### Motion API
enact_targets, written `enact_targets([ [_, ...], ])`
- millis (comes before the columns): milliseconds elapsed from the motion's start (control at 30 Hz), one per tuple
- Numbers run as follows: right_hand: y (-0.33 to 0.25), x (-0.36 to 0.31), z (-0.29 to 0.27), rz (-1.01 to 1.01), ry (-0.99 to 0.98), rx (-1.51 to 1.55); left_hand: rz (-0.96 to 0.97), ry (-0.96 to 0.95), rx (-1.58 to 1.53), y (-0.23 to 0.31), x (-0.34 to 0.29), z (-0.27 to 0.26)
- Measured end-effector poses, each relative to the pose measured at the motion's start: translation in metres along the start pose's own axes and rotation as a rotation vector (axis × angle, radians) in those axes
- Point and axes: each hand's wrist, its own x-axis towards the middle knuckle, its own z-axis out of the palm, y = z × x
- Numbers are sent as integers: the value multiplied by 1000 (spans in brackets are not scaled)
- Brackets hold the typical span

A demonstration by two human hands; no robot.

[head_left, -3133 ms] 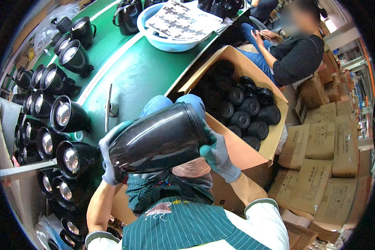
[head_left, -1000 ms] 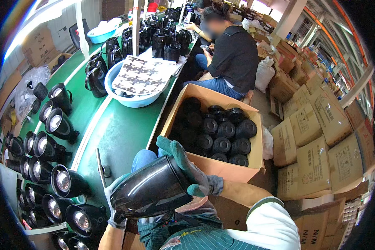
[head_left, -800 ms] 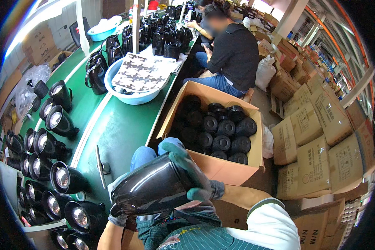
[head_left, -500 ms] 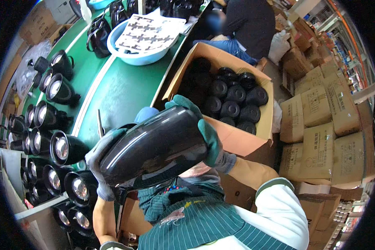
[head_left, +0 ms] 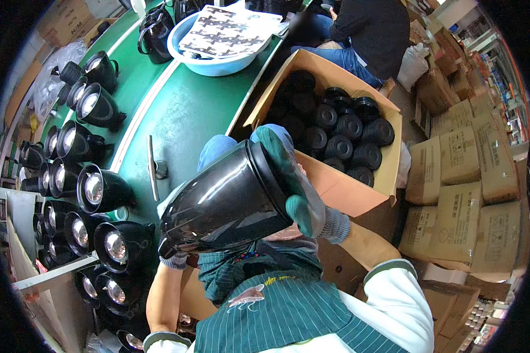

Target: The person sits on the floor and assembles black kettles by inserting a metal rod into the base and attaching a lid. They handle each kettle one at a time, placing the finished units on the table.

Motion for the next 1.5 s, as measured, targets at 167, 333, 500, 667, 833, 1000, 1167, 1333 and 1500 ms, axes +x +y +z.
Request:
enact_targets([
  [167,-12,1,2,182,16,67,-12,-41,-53,0,-5,11],
  [333,-15,-10,12,267,120,261,86,-7,87,10,-10,3],
  [500,19,-26,6,-86,70,-129,308,-24,388,29,-11,-3],
  [667,63,-67,-9,251,71,348,215,-70,339,17,-15,-6],
  [833,102,-83,-35,421,195,450,22,9,484,33,-3,21],
  [1000,48,1,-69,651,70,536,270,-495,409,26,-6,7],
  [1167,22,10,-20,343,-362,-378,-79,219,599,-12,68,-42],
  [1333,60,-18,28,267,-221,-337,-384,499,1364,-115,120,-89],
  [1500,81,-36,34,349,-32,-36,-79,312,917,-65,109,-66],
])
